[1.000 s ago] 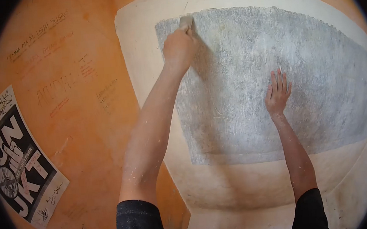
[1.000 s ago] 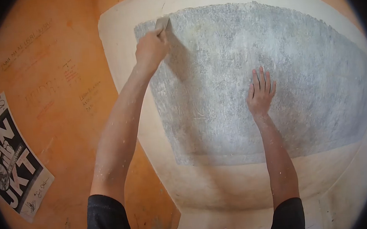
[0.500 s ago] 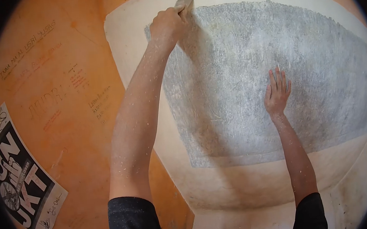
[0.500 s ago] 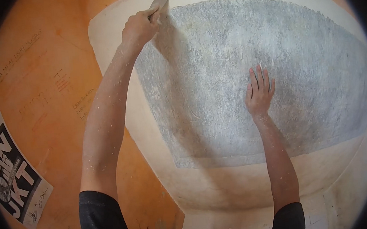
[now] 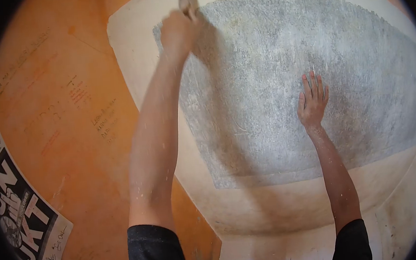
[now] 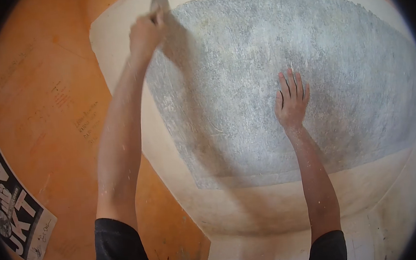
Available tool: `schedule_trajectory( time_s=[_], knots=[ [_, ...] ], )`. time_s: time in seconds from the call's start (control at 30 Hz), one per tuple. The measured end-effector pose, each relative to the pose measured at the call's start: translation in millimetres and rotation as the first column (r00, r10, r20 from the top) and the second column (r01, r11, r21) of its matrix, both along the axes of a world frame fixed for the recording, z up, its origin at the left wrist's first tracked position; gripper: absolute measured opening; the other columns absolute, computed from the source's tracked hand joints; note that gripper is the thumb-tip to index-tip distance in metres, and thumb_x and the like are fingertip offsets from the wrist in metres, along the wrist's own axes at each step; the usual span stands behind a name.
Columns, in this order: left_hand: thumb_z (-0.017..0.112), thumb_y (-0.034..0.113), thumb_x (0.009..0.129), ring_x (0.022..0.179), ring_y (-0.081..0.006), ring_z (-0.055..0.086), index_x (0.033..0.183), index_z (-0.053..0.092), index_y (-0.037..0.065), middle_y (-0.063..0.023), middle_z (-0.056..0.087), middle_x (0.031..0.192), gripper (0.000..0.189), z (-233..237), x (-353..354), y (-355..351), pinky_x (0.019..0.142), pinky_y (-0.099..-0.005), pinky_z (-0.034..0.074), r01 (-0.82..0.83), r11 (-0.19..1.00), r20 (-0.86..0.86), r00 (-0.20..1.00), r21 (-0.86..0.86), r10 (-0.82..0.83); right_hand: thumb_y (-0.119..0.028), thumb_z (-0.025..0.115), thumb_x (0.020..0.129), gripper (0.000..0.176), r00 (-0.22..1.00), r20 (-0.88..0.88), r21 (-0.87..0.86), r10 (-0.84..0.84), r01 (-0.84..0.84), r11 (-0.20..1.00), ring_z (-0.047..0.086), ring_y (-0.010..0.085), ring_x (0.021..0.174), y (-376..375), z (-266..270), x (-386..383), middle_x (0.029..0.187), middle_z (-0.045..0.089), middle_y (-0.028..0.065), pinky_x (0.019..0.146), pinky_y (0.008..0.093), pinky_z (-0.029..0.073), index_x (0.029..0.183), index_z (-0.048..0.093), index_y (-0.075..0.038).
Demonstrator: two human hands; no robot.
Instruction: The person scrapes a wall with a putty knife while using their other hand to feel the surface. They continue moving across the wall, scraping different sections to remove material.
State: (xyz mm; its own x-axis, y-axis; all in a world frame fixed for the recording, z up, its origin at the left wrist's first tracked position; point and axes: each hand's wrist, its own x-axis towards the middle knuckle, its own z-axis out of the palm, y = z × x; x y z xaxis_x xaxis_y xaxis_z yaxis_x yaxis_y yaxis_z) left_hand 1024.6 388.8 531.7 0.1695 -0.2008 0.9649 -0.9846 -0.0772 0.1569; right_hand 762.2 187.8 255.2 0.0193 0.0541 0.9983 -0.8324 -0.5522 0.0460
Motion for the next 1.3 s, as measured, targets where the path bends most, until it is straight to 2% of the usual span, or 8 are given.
schedule_trajectory(
  time_s=[0.17,0.43,0.57,0.7,0.87,1.03,1.23,1.3],
  knots=[
    [0.051,0.034,0.096,0.093,-0.0427,0.067,0.124,0.066,0.013,-0.0238,0.069,0.097,0.039,-24.0,-16.4,-3.7,0.084,-0.0469,0.054,0.063,0.994,0.016,0.998,-0.091,-0.062,-0.027,0.045,0.1,0.051,1.0,-0.018,0.046,-0.019,0.019,0.999,0.025,0.0274,0.147,-1.8,-0.5,-3.3,0.158,0.034,0.0042,0.119,0.0529,0.013,0.15,0.041,-0.019],
    [0.054,0.018,0.099,0.068,-0.0342,0.064,0.135,0.058,0.006,-0.0227,0.065,0.079,0.039,-403.3,-78.1,21.8,0.063,-0.0398,0.048,0.28,0.935,-0.438,0.884,0.216,-0.164,-0.038,0.052,0.099,0.065,0.994,-0.107,0.164,0.025,-0.007,0.986,0.015,0.0327,0.149,7.5,0.2,-8.9,0.163,0.02,0.0076,0.117,0.0609,0.009,0.155,0.027,-0.018],
    [0.056,0.017,0.098,0.072,-0.0319,0.066,0.134,0.059,0.006,-0.0235,0.066,0.083,0.038,-377.9,-93.0,6.8,0.066,-0.0375,0.049,0.312,0.949,-0.466,0.847,0.049,-0.255,-0.04,0.053,0.098,0.069,0.981,-0.167,0.222,0.095,-0.057,0.973,0.009,0.0362,0.15,12.4,3.1,-14.2,0.164,0.014,0.0107,0.115,0.0654,0.005,0.156,0.025,-0.016],
    [0.057,0.017,0.099,0.068,-0.0148,0.06,0.135,0.058,0.006,-0.0232,0.069,0.089,0.038,-282.2,-89.6,8.8,0.065,-0.0336,0.048,0.356,0.934,-0.511,0.809,0.031,-0.291,-0.04,0.054,0.098,0.07,0.967,-0.187,0.294,0.175,-0.115,0.949,0.004,0.0359,0.151,21.6,6.6,-19.3,0.164,0.012,0.0108,0.115,0.0651,0.001,0.156,0.024,-0.015],
    [0.059,0.015,0.098,0.082,-0.0101,0.061,0.134,0.059,0.006,-0.024,0.071,0.1,0.038,-371.9,-110.5,25.2,0.075,-0.0303,0.049,0.366,0.928,-0.713,0.669,0.07,-0.21,-0.037,0.055,0.097,0.071,0.938,-0.195,0.422,0.288,-0.185,0.888,-0.002,0.0387,0.151,25.7,2.1,-28.4,0.165,0.006,0.0119,0.114,0.0657,-0.009,0.157,0.023,-0.015],
    [0.059,0.013,0.098,0.098,-0.0139,0.062,0.134,0.059,0.005,-0.0237,0.067,0.12,0.037,-350.1,-112.8,27.9,0.086,-0.0306,0.049,0.43,0.903,-0.799,0.547,0.013,-0.249,-0.038,0.055,0.097,0.072,0.927,-0.225,0.462,0.3,-0.169,0.871,-0.004,0.0422,0.15,31.3,7.0,-32.3,0.165,0.003,0.0115,0.113,0.0676,-0.008,0.157,0.023,-0.015],
    [0.056,0.017,0.1,0.062,-0.0113,0.055,0.145,0.044,0.001,-0.0112,0.063,0.087,0.049,-411.2,-108.0,25.7,0.061,-0.028,0.048,0.45,0.888,-0.701,0.664,0.097,-0.26,-0.039,0.056,0.094,0.073,0.929,-0.254,0.455,0.27,-0.131,0.881,-0.003,0.044,0.149,28.7,-1.4,-34.2,0.166,0.002,0.0104,0.112,0.0718,-0.002,0.157,0.025,-0.019],
    [0.052,0.02,0.103,0.058,-0.0044,0.043,0.144,0.043,-0.001,-0.0011,0.05,0.072,0.047,-402.2,-124.7,26.2,0.051,-0.0201,0.036,0.536,0.771,-0.813,0.242,-0.344,-0.53,-0.039,0.057,0.093,0.073,0.922,-0.269,0.461,0.277,-0.129,0.878,-0.001,0.0441,0.149,28.3,-3.6,-34.1,0.166,0.002,0.01,0.112,0.0729,0.001,0.157,0.025,-0.02]
  ],
)
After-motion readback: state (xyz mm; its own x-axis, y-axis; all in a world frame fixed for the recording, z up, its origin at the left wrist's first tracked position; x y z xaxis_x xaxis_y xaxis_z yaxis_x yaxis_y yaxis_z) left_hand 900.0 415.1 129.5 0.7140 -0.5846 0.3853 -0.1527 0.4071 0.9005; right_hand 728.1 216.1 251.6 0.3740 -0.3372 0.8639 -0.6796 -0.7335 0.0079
